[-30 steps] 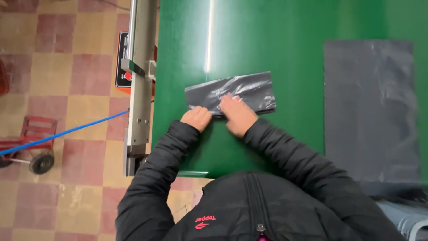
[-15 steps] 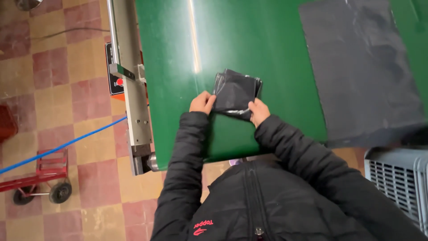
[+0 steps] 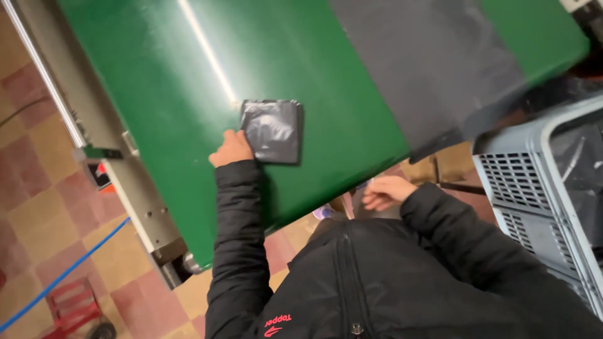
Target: Folding plastic bags taken from a conveyor belt and placing them into a collection basket.
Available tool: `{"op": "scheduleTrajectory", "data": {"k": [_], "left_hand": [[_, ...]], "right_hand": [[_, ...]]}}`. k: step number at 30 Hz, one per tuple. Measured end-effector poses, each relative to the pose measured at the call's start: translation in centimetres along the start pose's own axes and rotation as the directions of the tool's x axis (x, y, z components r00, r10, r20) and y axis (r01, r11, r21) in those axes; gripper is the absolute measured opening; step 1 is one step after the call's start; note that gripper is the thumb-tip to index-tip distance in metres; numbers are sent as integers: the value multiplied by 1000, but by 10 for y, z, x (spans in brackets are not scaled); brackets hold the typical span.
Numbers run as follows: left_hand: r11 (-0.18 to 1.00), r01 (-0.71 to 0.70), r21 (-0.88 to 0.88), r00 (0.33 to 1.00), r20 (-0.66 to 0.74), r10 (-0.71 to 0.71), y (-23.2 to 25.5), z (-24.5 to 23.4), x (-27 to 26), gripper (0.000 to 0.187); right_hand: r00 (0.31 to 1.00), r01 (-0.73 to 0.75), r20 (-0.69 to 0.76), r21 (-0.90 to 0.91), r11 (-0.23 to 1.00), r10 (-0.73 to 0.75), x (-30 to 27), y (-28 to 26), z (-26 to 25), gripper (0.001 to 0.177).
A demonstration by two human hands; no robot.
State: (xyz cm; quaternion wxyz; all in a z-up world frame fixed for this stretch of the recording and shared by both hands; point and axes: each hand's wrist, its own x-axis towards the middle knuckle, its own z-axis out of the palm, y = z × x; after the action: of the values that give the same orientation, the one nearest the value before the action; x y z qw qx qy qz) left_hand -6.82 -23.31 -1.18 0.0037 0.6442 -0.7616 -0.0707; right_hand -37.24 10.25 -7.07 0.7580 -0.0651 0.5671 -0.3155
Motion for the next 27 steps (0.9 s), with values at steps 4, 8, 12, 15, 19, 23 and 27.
{"op": "scheduleTrajectory", "data": {"k": [4, 8, 12, 15, 19, 23, 27], "left_hand": [[997, -76, -13, 958, -278, 69, 56, -39, -36, 42], [642, -760, -95, 649, -81, 756, 196, -86, -109, 73], [212, -977, 23, 180, -442, 878, 278, -2, -160, 56], [150, -987, -58, 160, -455, 876, 320, 23, -148, 46], [143, -822, -551, 217, -71, 974, 315, 9, -124, 44], [125, -539, -833, 305, -55, 951, 277, -100, -112, 36], [238, -310, -920, 462, 72, 884, 254, -121, -83, 22]], "right_hand": [[943, 69, -324, 396, 916, 69, 5, 27, -84, 26], [838, 537, -419, 749, 387, -350, 51, 73, -180, 25], [666, 741, -683, 557, 376, -301, 9, 56, -173, 33], [601, 799, -541, 428, 423, -588, -93, -27, -90, 61], [596, 791, -501, 231, 566, -628, -104, -17, -131, 77], [396, 832, -532, -137, 538, -748, -82, 19, -221, 58], [605, 766, -499, 153, 624, -621, -102, -89, -262, 52]]}}
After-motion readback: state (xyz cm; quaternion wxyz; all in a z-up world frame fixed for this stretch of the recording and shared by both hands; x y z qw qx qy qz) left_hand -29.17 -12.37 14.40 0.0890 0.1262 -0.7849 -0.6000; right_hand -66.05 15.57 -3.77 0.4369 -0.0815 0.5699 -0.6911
